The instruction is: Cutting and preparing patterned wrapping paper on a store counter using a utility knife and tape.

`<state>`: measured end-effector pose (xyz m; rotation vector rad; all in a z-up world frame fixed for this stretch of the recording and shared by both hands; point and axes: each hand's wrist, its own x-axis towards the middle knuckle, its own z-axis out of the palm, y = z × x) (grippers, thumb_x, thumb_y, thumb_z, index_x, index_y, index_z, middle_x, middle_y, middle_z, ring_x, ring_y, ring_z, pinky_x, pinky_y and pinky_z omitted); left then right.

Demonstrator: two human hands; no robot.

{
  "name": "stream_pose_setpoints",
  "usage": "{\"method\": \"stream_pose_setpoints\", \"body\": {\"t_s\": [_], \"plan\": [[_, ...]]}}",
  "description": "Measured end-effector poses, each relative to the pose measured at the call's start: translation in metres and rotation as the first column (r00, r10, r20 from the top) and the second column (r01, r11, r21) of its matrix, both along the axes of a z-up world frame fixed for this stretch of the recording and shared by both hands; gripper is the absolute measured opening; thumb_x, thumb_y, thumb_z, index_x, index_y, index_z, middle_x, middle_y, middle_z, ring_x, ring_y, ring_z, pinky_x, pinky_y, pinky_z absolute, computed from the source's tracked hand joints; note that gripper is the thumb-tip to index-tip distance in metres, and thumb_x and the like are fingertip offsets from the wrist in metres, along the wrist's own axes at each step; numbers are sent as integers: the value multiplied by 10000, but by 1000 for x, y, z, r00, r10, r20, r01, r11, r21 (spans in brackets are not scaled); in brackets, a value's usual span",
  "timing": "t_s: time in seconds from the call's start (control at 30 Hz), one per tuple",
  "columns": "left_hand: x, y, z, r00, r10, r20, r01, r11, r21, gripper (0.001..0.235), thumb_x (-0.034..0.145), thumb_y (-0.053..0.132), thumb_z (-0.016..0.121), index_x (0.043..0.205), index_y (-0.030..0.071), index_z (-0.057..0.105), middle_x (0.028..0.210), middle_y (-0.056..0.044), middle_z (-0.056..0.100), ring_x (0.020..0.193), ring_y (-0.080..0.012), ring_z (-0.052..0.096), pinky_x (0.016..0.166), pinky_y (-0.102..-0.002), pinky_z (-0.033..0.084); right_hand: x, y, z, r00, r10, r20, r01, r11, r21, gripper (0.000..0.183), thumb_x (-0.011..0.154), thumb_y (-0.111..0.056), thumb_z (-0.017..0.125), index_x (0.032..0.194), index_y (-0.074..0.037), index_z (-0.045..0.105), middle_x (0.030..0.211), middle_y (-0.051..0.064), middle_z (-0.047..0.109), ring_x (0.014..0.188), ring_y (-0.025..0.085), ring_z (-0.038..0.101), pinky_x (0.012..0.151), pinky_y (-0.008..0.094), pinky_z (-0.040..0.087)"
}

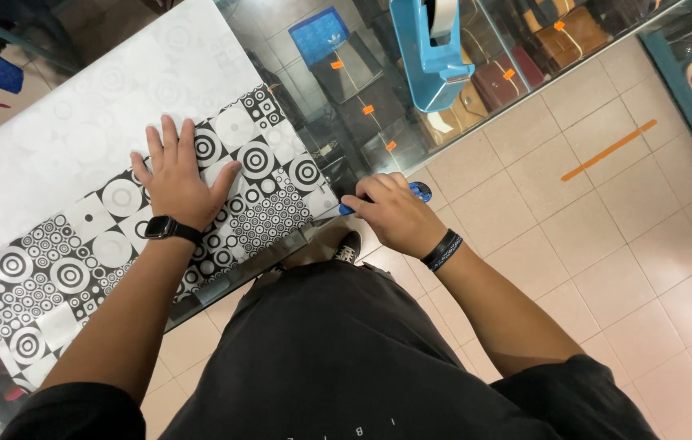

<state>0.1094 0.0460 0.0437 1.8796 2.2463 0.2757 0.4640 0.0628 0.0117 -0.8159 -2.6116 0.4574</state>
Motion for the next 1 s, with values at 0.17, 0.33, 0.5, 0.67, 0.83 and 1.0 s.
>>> {"method": "stream_pose_setpoints", "body": {"t_s": [0.17, 0.33, 0.5, 0.67, 0.83, 1.0], "plan": [[0, 0, 3, 1000, -5, -1, 5, 1000, -10, 923, 976, 700, 512, 1627, 76, 314, 1681, -253, 239, 1544, -466, 161, 1165, -695, 84, -6, -13, 2, 1000, -18, -22, 18, 1000, 7, 213, 1032, -171, 612, 1210, -94, 700, 1070, 70, 612, 1019, 267, 623, 860, 380, 446], [-1, -1, 3, 1000, -15, 1, 15, 1000, -9, 923, 982, 696, 508, 1624, 62, 315, 1676, -266, 244, 1542, -475, 165, 1163, -698, 80, -12, -24, 2, 999, -35, -6, 35, 999, 19, 239, 1041, -157, 594, 1251, -76, 673, 1085, 89, 616, 1025, 281, 645, 849, 375, 481], [-6, -2, 2, 999, -44, -4, 44, 999, -19, 940, 995, 715, 455, 1627, 40, 284, 1671, -281, 218, 1539, -488, 143, 1151, -715, 91, -24, -33, 11, 999, -53, 3, 53, 998, -17, 229, 1029, -163, 623, 1231, -80, 695, 1093, 87, 627, 1059, 294, 645, 889, 391, 493], [-9, -3, 0, 998, -58, -14, 57, 997, -55, 968, 988, 708, 450, 1635, 18, 239, 1683, -279, 182, 1550, -475, 105, 1160, -713, 69, -42, -43, 10, 999, -46, 15, 46, 998, -37, 235, 1030, -181, 624, 1231, -85, 697, 1111, 95, 628, 1096, 310, 638, 908, 405, 498], [-14, -7, -2, 998, -63, -1, 63, 995, -72, 1001, 982, 731, 406, 1640, 2, 209, 1692, -277, 159, 1561, -467, 80, 1163, -712, 34, -62, -57, 14, 999, -47, 6, 47, 998, -45, 242, 1030, -186, 621, 1233, -88, 709, 1082, 104, 630, 1061, 327, 638, 904, 419, 505], [-17, -8, 2, 996, -81, 38, 85, 992, -98, 1006, 987, 725, 372, 1640, -18, 186, 1699, -283, 123, 1565, -477, 46, 1160, -721, -28, -83, -71, 11, 999, -34, 1, 34, 997, -67, 256, 1033, -192, 606, 1243, -81, 701, 1094, 113, 627, 1089, 343, 632, 912, 429, 500]]}}
